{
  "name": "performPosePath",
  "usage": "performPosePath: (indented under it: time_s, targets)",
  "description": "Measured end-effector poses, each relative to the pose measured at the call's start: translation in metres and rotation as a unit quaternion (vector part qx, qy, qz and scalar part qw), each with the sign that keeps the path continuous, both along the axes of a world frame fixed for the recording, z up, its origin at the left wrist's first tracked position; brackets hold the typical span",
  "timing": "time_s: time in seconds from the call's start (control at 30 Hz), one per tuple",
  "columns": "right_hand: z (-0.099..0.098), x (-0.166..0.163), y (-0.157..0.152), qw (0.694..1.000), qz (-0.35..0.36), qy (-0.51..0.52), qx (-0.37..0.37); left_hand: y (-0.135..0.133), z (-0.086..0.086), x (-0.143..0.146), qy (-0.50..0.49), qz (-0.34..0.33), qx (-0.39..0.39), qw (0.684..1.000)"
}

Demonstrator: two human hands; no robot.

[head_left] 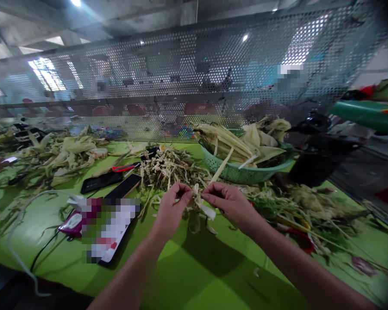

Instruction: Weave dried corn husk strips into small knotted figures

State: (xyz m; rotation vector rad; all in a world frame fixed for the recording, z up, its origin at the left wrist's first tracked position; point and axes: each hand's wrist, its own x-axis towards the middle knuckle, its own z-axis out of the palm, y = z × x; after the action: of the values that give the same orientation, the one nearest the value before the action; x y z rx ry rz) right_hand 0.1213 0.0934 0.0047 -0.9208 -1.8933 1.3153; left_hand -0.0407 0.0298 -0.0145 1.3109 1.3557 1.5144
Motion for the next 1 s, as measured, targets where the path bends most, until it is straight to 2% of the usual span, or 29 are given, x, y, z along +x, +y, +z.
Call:
performPosePath:
  time_s: [0.13, 0.27, 0.43, 0.63, 0.73, 0.87, 1.0]
  targets:
    - [-0.003, 0.002, 0.005, 1.0, -0.003, -0.029, 0.009, -0.001, 0.001, 0.001, -0.117, -0.01, -0.017, 0.993]
    - [-0.006, 0.002, 0.008, 0.998, -0.002, -0.045, 0.045, -0.003, 0.006, 0.003, -0.179, -0.024, -0.009, 0.983]
    - [-0.009, 0.002, 0.009, 0.998, 0.026, -0.018, 0.057, -0.004, 0.007, 0.001, -0.186, -0.052, -0.001, 0.981]
    - [-0.008, 0.005, 0.007, 0.975, 0.033, -0.099, 0.196, 0.003, -0.001, -0.003, -0.094, -0.005, -0.005, 0.996]
    - [-0.009, 0.006, 0.008, 0.969, 0.036, -0.128, 0.207, 0.005, -0.006, -0.004, -0.08, 0.003, -0.014, 0.997]
    - [-0.008, 0.006, 0.007, 0.978, 0.037, -0.123, 0.167, 0.005, -0.008, -0.005, -0.131, -0.023, -0.045, 0.99]
    - [-0.004, 0.003, 0.0, 0.965, 0.02, -0.147, 0.215, 0.004, -0.007, -0.004, -0.225, -0.06, -0.068, 0.97]
